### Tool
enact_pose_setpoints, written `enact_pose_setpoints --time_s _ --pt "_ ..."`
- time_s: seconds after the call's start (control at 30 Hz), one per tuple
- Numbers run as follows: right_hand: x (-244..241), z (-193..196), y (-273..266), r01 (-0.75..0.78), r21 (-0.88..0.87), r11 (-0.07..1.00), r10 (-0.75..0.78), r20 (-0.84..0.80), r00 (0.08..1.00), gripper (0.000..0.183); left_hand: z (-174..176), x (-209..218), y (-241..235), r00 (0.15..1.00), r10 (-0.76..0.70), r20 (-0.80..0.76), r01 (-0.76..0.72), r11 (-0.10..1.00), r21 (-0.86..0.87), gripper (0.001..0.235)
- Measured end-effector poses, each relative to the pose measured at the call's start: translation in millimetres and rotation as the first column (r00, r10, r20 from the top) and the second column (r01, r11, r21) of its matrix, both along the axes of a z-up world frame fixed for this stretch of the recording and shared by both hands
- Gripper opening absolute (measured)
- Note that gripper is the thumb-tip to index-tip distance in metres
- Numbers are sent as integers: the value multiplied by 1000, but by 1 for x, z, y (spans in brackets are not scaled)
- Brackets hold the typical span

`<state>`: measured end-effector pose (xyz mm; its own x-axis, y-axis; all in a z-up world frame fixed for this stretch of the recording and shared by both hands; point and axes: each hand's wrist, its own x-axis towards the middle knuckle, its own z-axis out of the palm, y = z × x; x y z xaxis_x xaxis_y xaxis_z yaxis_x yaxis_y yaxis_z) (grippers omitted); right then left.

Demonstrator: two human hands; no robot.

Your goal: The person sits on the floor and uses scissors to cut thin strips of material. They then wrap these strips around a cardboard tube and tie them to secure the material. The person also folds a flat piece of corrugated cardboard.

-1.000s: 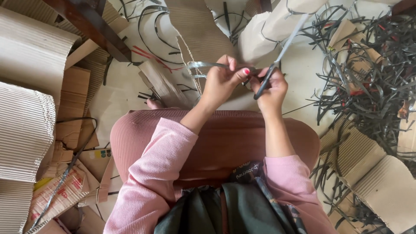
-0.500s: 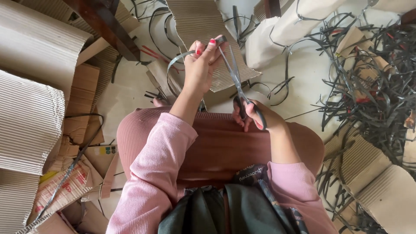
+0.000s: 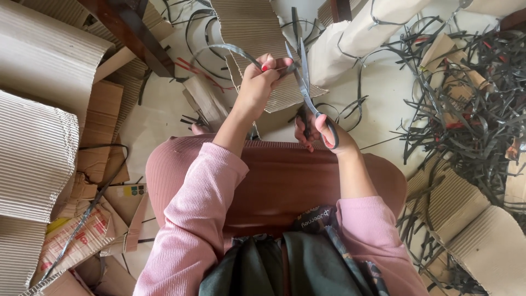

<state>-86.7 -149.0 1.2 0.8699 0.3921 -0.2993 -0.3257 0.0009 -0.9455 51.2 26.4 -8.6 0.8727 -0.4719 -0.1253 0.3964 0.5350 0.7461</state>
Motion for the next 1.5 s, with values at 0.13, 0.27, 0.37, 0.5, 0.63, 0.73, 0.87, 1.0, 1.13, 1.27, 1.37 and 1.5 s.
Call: enact_pose_setpoints --time_s 0.13,0.27,0.37,0.5,0.63,0.73,0.87,1.0,1.13,1.27,1.37,1.5 --pt "2 4 0 -5 23 1000 5 17 1000 91 6 1 2 999 -48 7 48 996 77 32" --pt "3 10 1 -15 -41 999 19 102 995 91 3 2 1 999 -43 13 42 997 68 34" --pt "2 6 -4 2 96 995 -10 79 997 87 12 1 4 998 -54 -24 55 998 19 29" --pt "0 -9 -15 -2 228 974 10 -33 999 83 22 -2 6 983 -183 13 182 980 75 27" --pt "-2 -27 -21 2 311 951 32 -104 994 84 16 -2 2 964 -258 56 247 957 153 29" --pt "-3 -32 -19 -34 338 940 69 -92 993 84 10 -3 -2 969 -240 60 227 959 166 29" --pt "-11 -99 -26 9 550 835 -49 58 997 74 -27 2 -14 986 -145 79 136 985 107 22" --pt "-10 -93 -25 29 586 809 -86 69 994 66 -31 3 -14 987 -133 89 124 987 100 17" --pt "-7 -80 -18 -25 439 898 -11 79 997 79 -40 4 -15 986 -136 94 127 987 98 14" --pt "-11 -80 -15 -35 415 909 15 53 999 86 -74 5 -29 964 -167 208 133 977 166 17" --pt "-13 -89 -20 -30 393 919 7 59 998 89 -97 3 -34 937 -251 243 198 954 224 20" --pt "-12 -88 -22 5 429 903 -50 93 994 79 -92 3 -34 924 -273 267 211 947 241 24"
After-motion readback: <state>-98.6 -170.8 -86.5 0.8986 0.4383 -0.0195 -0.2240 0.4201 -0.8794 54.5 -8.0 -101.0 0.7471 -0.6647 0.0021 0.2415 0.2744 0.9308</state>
